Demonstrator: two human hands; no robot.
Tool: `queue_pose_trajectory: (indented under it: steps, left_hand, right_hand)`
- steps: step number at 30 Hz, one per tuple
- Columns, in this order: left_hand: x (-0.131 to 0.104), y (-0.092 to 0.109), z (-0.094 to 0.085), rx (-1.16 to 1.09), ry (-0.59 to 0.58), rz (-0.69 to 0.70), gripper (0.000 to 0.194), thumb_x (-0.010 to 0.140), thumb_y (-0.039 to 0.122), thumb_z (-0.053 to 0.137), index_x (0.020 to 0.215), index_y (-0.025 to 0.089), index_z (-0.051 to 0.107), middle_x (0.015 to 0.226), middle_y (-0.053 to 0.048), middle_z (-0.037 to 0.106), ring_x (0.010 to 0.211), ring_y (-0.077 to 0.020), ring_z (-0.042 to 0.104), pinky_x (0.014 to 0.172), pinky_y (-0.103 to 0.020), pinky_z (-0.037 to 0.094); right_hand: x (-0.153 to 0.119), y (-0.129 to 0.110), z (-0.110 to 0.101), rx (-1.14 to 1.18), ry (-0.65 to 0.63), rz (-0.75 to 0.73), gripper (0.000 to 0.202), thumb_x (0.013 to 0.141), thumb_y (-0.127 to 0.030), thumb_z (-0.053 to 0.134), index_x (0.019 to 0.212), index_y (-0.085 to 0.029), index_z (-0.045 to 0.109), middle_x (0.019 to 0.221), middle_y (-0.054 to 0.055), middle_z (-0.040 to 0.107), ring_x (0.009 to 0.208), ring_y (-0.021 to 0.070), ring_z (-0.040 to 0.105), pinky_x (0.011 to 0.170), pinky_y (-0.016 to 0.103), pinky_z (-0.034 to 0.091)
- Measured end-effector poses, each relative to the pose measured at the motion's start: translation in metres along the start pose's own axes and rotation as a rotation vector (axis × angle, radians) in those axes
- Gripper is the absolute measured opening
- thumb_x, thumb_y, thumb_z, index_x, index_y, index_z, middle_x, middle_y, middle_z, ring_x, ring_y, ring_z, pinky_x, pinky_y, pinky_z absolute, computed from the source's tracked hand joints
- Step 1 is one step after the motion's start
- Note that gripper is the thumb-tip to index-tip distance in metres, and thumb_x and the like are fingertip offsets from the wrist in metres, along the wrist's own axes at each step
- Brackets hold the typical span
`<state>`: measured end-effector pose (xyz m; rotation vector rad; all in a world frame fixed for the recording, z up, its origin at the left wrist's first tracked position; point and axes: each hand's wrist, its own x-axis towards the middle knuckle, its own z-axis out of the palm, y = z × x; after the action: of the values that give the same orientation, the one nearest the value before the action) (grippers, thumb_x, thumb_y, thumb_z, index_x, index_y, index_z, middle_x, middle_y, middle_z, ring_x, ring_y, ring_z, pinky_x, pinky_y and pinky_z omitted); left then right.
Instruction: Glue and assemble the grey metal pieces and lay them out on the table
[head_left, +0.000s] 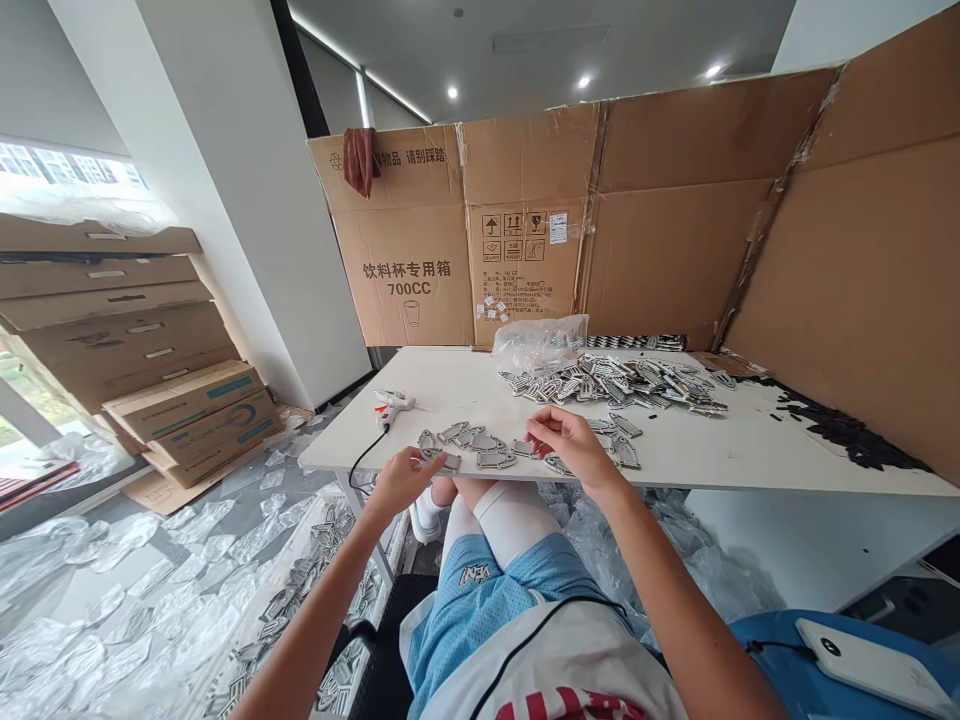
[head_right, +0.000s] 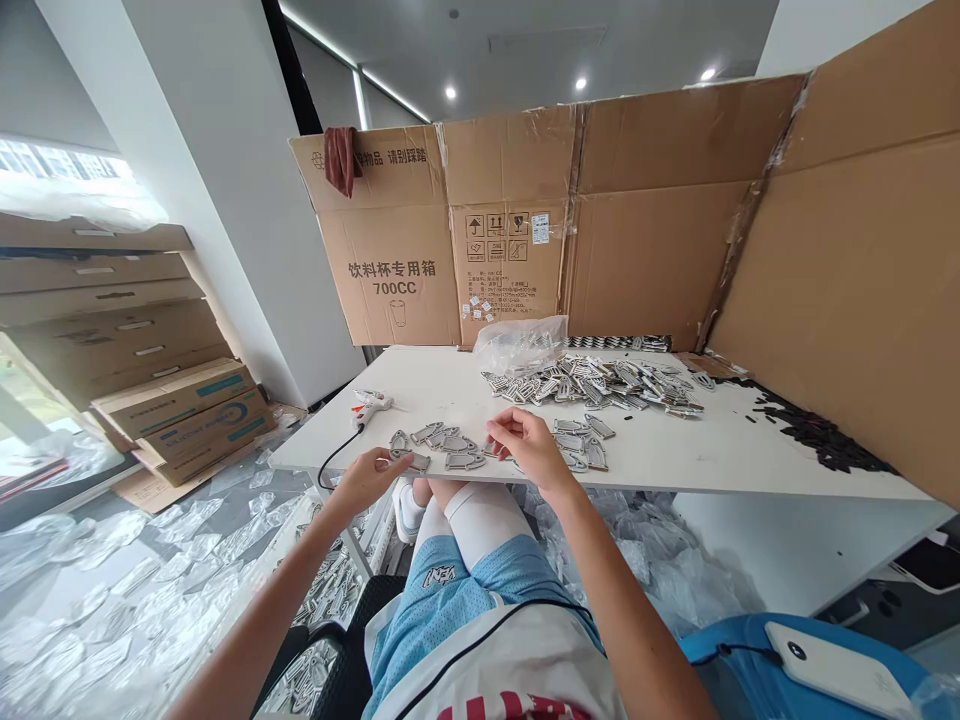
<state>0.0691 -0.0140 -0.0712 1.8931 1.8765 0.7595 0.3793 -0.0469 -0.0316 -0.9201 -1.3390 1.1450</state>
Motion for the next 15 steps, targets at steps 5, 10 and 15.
queue_pose_trajectory:
  steps: [5,10,15]
  left_hand:
    - [-0.002,-0.002,-0.001,-0.025,-0.057,0.043,0.062,0.076,0.072,0.074,0.103,0.018,0.065,0.062,0.005,0.054,0.065,-0.0209,0.056,0.062,-0.030,0.033]
    - [-0.009,0.006,0.001,0.204,0.048,0.029,0.059,0.088,0.069,0.064,0.117,0.018,0.064,0.083,-0.007,0.070,0.088,-0.0312,0.068,0.063,-0.031,0.037]
    - [-0.013,0.012,0.005,0.223,0.127,0.101,0.058,0.091,0.065,0.064,0.128,0.021,0.058,0.077,-0.004,0.067,0.081,-0.0313,0.069,0.063,-0.031,0.037]
  right_hand:
    - [0.000,0.000,0.000,0.004,-0.005,0.002,0.045,0.078,-0.063,0.085,0.085,-0.021,0.070,0.085,0.004,0.072,0.072,0.0174,0.062,0.065,0.031,0.051]
    - [0.000,0.000,-0.004,-0.007,0.012,0.000,0.044,0.080,-0.062,0.084,0.086,-0.021,0.070,0.085,0.004,0.072,0.073,0.0178,0.062,0.066,0.031,0.052]
    - [0.006,0.009,-0.020,-0.099,0.104,-0.046,0.043,0.083,-0.063,0.079,0.089,-0.022,0.069,0.085,0.005,0.073,0.073,0.0202,0.064,0.069,0.034,0.052]
